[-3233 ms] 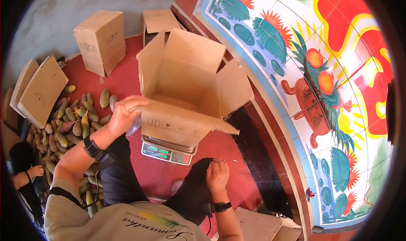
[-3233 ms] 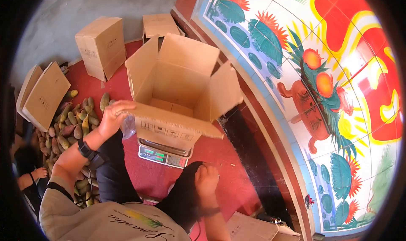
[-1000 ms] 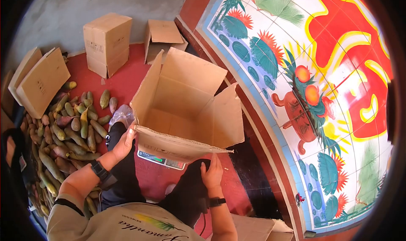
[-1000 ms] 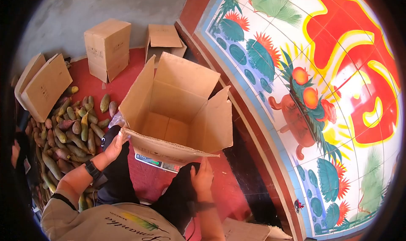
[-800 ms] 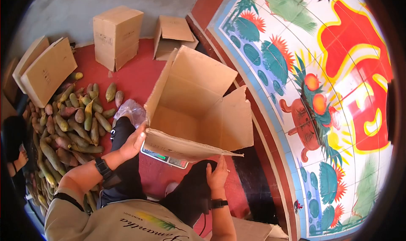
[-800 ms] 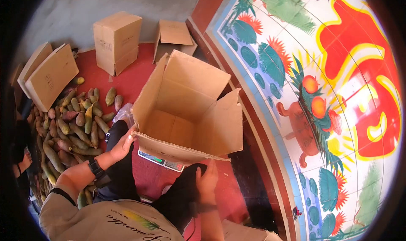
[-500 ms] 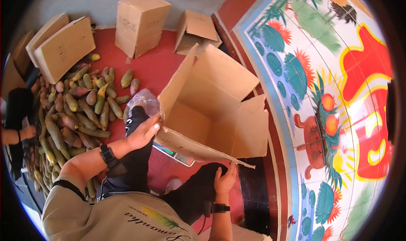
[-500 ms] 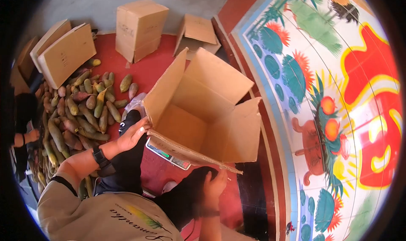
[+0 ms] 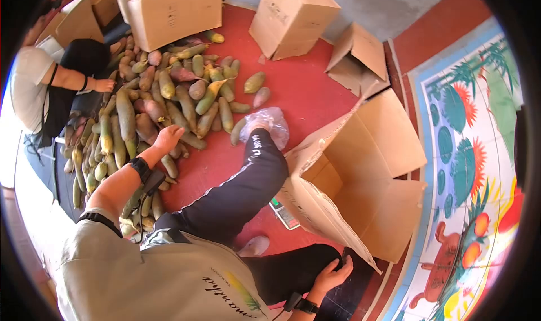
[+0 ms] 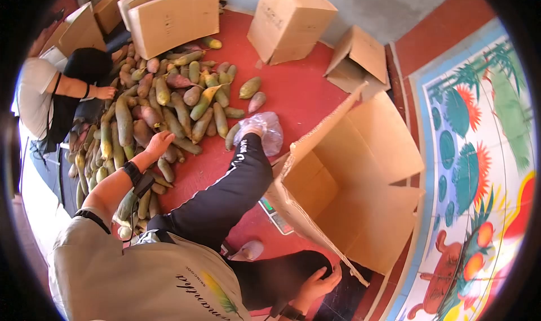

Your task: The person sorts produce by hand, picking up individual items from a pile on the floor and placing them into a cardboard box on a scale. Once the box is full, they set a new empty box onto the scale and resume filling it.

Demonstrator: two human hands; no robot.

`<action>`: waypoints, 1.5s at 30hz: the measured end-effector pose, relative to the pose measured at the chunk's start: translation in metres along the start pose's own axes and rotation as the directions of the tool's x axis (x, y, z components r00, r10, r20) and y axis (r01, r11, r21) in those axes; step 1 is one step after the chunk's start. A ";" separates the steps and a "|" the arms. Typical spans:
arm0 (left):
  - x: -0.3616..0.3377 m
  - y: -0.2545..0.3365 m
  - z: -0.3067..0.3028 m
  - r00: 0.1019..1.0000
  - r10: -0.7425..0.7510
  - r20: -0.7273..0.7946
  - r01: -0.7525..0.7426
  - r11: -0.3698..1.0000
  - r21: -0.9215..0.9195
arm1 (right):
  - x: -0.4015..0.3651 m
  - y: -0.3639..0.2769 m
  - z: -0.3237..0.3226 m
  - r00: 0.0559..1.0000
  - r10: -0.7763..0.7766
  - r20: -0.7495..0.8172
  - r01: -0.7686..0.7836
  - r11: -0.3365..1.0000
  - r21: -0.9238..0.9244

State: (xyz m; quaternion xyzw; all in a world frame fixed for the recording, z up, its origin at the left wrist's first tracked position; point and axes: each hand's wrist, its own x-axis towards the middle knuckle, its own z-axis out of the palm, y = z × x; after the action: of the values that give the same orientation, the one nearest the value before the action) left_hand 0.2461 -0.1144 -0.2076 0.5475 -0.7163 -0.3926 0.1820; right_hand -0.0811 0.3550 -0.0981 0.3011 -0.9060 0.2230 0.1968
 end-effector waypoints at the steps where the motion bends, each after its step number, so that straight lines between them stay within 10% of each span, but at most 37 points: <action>1: -0.004 -0.025 -0.001 1.000 -0.011 -0.023 0.014 0.994 0.105 | 0.000 0.000 0.000 1.000 -0.017 -0.001 0.017 0.999 -0.041; 5: -0.027 -0.095 -0.007 0.966 0.034 -0.255 0.098 0.868 0.487 | 0.001 0.007 0.003 0.998 -0.060 0.006 0.061 0.997 -0.040; 11: -0.044 -0.102 -0.042 0.735 0.115 -0.669 0.260 0.863 0.434 | 0.005 -0.002 0.003 0.997 -0.072 0.028 0.073 0.995 -0.072; 17: -0.059 -0.151 -0.059 0.696 -0.008 -0.718 0.319 0.899 0.300 | 0.006 -0.007 0.003 0.998 -0.055 0.033 0.057 0.996 -0.070; 27: -0.121 -0.185 -0.018 0.919 -0.352 -0.179 0.391 0.757 0.523 | 0.003 0.012 0.006 0.996 -0.070 0.062 0.075 0.993 -0.086; 31: -0.120 -0.178 -0.017 0.675 -0.737 -0.003 0.609 0.556 0.566 | 0.002 0.013 0.006 0.995 -0.082 0.058 0.089 0.989 -0.121; 41: -0.111 -0.165 -0.006 0.739 -0.671 -0.060 0.477 0.459 0.749 | 0.005 0.005 0.007 0.992 -0.117 0.052 0.120 0.990 -0.074; 45: -0.094 -0.152 -0.011 0.793 -0.594 0.135 0.318 0.592 0.741 | 0.006 0.002 0.009 0.993 -0.113 0.043 0.116 0.990 -0.075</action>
State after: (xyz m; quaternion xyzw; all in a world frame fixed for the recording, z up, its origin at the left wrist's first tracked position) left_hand 0.3825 -0.0449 -0.3006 0.6581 -0.6604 -0.2287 -0.2801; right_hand -0.0886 0.3496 -0.1031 0.3492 -0.8987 0.1703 0.2034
